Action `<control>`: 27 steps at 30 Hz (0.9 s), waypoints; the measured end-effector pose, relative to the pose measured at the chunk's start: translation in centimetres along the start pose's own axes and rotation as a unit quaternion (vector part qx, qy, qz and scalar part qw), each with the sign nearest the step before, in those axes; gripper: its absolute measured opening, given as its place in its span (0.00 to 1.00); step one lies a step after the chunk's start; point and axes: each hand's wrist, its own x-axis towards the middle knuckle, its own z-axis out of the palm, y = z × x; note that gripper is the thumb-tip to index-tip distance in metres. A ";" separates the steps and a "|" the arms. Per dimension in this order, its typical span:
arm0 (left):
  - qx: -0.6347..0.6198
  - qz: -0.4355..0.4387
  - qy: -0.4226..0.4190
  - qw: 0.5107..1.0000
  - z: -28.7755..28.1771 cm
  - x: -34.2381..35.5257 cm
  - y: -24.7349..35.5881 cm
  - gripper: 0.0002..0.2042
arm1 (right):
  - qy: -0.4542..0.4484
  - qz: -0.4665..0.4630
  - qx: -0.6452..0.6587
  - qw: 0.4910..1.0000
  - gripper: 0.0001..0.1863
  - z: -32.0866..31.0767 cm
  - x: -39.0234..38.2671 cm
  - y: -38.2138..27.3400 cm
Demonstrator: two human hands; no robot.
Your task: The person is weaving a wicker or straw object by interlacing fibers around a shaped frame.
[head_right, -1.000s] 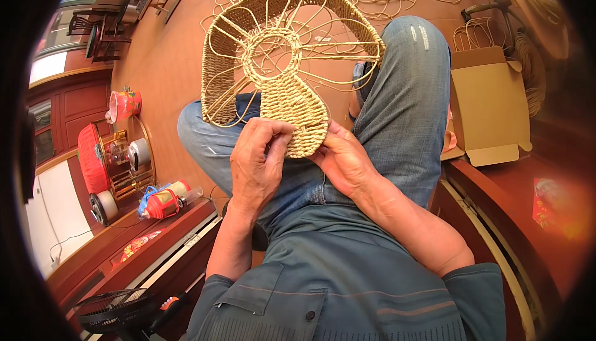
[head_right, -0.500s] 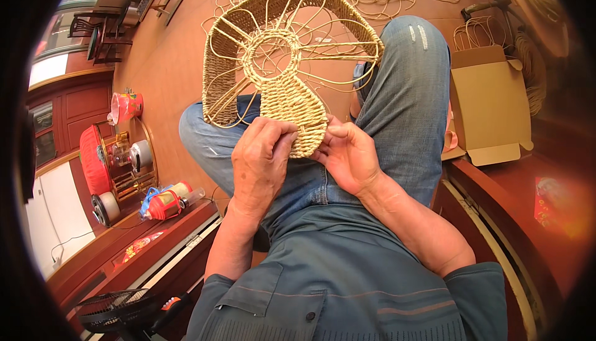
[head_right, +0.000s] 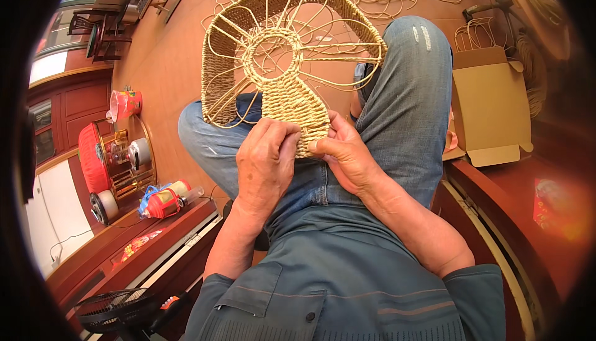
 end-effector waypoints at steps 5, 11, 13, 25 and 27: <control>0.040 -0.001 -0.015 0.999 0.2 0.2 0.6 0.03 | 0.000 0.009 -0.016 1.000 0.35 -0.3 0.4 -0.2; 0.096 0.008 -0.065 0.993 0.1 0.5 1.1 0.04 | -0.012 0.015 -0.023 1.000 0.37 -0.5 0.5 -0.3; 0.139 0.023 -0.086 0.986 0.0 0.5 1.2 0.05 | -0.028 0.008 -0.021 0.999 0.37 -0.5 0.5 -0.4; 0.035 0.033 -0.067 0.997 0.4 0.8 -0.5 0.06 | -0.047 -0.008 -0.009 0.999 0.39 0.2 0.3 -0.6; -0.019 0.050 -0.038 0.998 0.1 1.0 -1.1 0.06 | -0.045 -0.009 -0.004 0.999 0.38 0.3 0.2 -0.6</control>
